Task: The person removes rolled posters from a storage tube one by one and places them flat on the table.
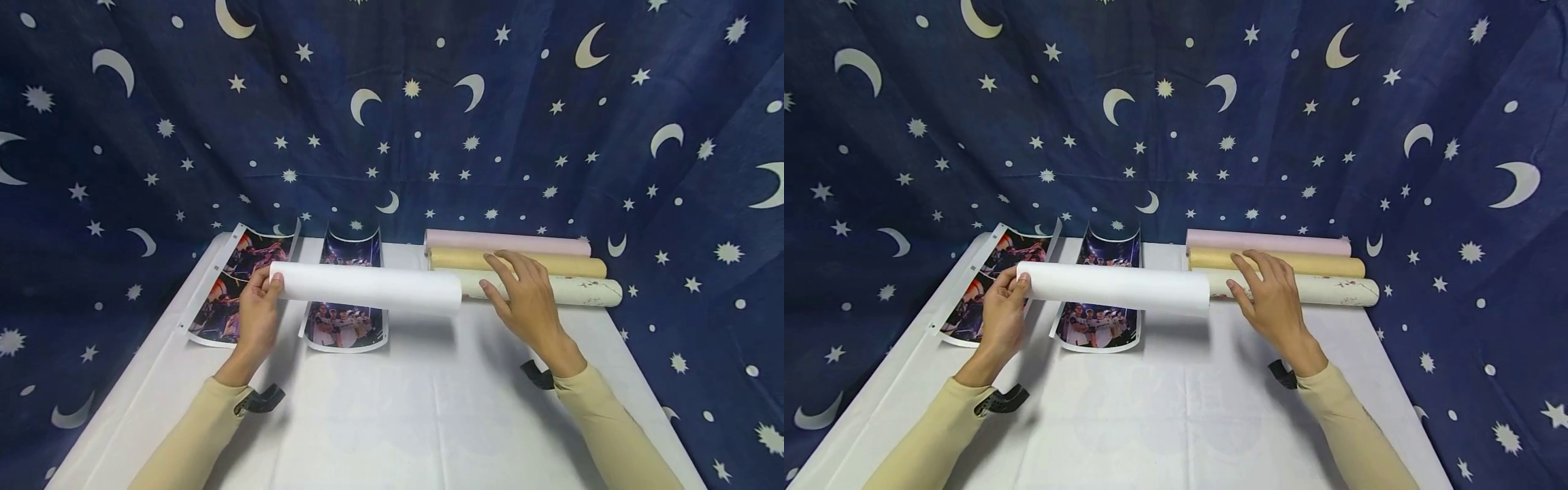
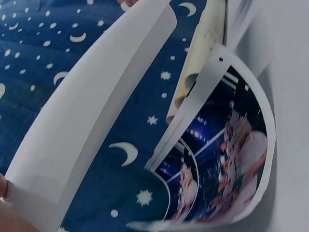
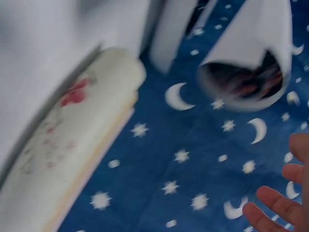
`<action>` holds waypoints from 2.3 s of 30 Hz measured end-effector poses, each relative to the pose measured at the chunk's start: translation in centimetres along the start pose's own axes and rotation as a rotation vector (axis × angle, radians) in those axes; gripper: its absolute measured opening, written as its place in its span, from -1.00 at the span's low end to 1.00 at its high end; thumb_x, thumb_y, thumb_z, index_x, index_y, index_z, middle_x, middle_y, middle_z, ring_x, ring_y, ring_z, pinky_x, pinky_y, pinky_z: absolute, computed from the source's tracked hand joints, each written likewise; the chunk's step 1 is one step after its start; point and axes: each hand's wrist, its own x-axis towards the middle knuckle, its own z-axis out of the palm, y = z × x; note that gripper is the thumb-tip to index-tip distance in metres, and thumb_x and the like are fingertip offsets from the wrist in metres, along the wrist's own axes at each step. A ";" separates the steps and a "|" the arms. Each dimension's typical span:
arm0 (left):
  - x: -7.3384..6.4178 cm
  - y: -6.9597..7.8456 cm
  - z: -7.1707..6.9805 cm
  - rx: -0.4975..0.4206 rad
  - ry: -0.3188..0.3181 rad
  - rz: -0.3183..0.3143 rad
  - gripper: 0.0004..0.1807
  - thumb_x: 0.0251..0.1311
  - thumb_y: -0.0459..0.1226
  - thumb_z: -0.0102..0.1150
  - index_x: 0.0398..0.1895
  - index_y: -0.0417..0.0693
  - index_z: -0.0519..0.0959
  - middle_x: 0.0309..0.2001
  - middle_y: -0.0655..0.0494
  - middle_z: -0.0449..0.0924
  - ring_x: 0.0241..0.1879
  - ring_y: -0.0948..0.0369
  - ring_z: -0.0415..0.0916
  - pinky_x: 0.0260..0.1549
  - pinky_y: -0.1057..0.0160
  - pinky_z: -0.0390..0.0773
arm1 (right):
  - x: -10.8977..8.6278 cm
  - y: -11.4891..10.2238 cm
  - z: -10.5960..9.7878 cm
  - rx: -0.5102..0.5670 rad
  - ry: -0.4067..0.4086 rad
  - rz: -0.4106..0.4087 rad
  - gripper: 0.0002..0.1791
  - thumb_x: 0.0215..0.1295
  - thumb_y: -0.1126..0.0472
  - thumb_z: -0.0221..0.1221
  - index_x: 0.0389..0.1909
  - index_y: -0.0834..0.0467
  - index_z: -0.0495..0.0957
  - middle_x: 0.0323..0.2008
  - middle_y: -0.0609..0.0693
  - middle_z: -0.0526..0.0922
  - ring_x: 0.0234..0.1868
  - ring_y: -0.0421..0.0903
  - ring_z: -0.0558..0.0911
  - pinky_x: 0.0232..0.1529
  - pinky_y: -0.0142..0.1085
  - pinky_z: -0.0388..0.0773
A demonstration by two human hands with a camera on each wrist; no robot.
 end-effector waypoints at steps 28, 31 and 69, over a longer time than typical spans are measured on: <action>-2.1 0.9 6.5 0.036 -0.204 0.189 -0.67 0.47 -0.29 -0.07 0.13 -0.35 0.47 -0.22 0.04 0.58 -0.25 0.34 0.47 -0.20 0.48 0.49 | -1.1 -5.1 2.0 -0.016 -0.208 -0.163 -0.27 0.18 0.00 0.34 0.37 -0.02 0.35 0.19 0.07 0.53 0.12 0.13 0.56 0.00 0.05 0.51; -2.1 1.0 6.3 0.047 -0.203 0.172 -0.63 0.50 -0.24 -0.15 0.16 -0.31 0.47 -0.06 -0.04 0.56 -0.12 0.33 0.46 -0.06 0.48 0.46 | -1.4 -4.9 2.2 0.025 -0.223 -0.133 -0.29 0.20 -0.01 0.32 0.38 -0.01 0.35 0.19 0.04 0.53 0.12 0.11 0.57 0.01 0.04 0.51; -6.7 -0.7 10.2 0.096 -0.465 0.091 0.05 0.11 -0.26 0.39 0.53 0.34 -0.10 0.50 0.16 0.01 0.45 0.06 0.14 0.33 -0.05 0.35 | -2.2 -8.3 4.9 0.769 -0.342 0.362 -0.31 0.39 0.11 0.16 0.47 0.07 0.15 0.28 0.27 0.46 0.24 0.20 0.53 0.17 0.10 0.53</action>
